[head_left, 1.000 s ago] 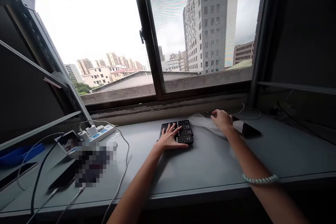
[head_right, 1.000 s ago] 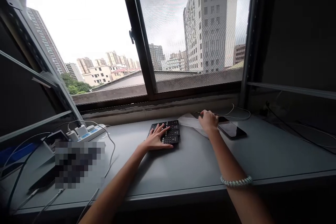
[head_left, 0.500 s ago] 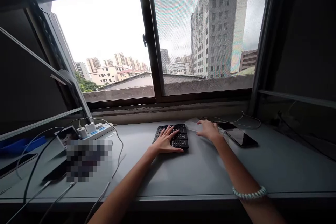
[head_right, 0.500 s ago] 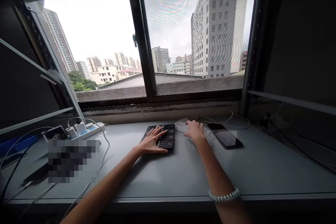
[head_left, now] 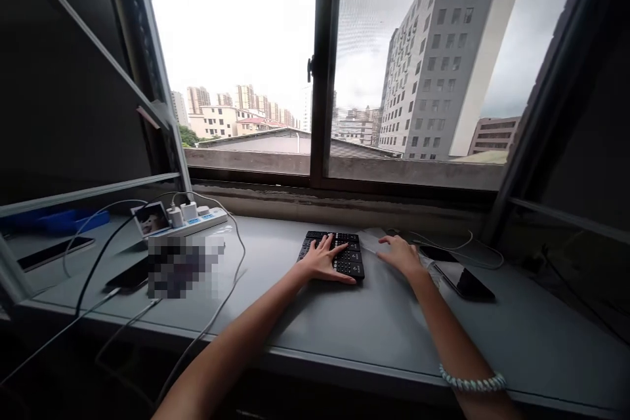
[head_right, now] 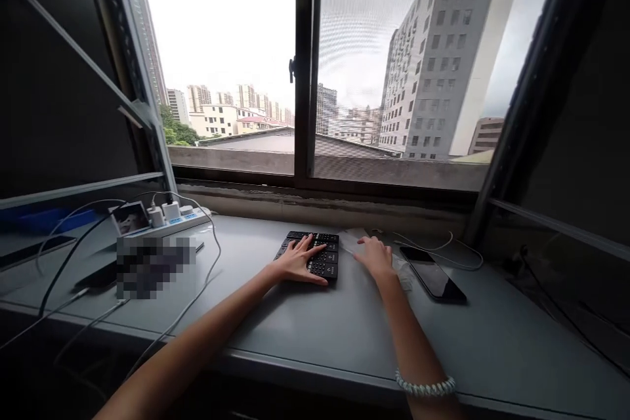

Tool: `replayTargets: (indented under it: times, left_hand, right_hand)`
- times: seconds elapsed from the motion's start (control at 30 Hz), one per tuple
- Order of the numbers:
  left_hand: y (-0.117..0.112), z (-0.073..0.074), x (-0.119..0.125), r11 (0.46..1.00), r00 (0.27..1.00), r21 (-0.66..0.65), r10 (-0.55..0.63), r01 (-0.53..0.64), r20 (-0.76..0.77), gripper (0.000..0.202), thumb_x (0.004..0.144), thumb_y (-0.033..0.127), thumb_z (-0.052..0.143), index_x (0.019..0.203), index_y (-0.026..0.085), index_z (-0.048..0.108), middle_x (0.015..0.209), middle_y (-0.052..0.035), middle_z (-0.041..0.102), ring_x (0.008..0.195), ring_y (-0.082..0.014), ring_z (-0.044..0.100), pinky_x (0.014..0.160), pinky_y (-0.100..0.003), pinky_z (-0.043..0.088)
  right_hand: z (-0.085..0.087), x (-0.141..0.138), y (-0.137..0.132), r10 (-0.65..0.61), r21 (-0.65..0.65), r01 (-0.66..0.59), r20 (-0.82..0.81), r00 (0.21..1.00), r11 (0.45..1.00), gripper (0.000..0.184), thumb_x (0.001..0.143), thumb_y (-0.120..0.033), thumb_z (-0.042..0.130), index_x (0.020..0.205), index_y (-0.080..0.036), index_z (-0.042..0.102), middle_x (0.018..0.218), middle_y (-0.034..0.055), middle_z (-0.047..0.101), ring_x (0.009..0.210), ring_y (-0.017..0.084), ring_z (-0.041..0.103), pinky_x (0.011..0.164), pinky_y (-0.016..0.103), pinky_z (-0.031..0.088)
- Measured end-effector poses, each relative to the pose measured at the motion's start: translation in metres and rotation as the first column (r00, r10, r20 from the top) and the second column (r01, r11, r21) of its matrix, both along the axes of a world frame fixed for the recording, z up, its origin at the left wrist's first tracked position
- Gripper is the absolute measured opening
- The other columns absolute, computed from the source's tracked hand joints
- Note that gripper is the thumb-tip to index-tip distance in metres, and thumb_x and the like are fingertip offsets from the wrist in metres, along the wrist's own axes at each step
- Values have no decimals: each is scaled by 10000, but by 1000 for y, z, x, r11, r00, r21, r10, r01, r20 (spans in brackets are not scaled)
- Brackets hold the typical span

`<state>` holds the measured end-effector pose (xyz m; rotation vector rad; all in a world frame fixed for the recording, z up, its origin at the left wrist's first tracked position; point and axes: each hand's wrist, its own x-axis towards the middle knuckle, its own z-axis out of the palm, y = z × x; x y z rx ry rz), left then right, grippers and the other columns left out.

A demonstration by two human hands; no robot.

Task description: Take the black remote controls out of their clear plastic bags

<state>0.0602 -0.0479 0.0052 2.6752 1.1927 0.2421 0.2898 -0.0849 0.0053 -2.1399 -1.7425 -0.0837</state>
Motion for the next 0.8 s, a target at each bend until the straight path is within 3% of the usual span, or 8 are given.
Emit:
replayTargets:
  times: [0.17,0.37,0.53,0.8]
  left_hand:
    - [-1,-6,-1,1000,1000,-26,2,-1,29,1094,485,853,514,1410,345,229,1517,-90,100,1378,-363,3,1064,-596,43]
    - [-3,-4,-5,999,999,-49,9,-7,43,1120,446,859,527,1402,349,248,1507,-96,156,1368,-396,31,1050,-621,63]
    - [-2,-3,-11,999,999,-35,-22,23,44,1093,472,867,495,1401,342,257,1499,-98,186,1370,-373,88,1068,-590,81]
    - [0,-7,-16,999,998,-19,-26,27,50,1144,450,868,511,1417,339,209,1519,-97,91,1367,-387,78,1076,-580,99]
  right_hand:
    - [-12,10,5,17,54,-15,-39,999,998,303,766,-354,534,1031,-253,641,1093,78,620,981,252,579,844,404,402]
    - [-28,25,15,178,136,-155,-169,969,978,315,766,-402,515,999,-246,659,1027,64,650,954,242,600,798,362,450]
    - [-34,29,18,182,175,-150,-182,966,973,276,753,-394,531,936,-255,684,1000,54,658,928,232,614,772,331,471]
    - [-33,27,19,204,232,-161,-176,963,959,297,760,-422,520,932,-259,700,1017,53,644,907,235,613,793,353,469]
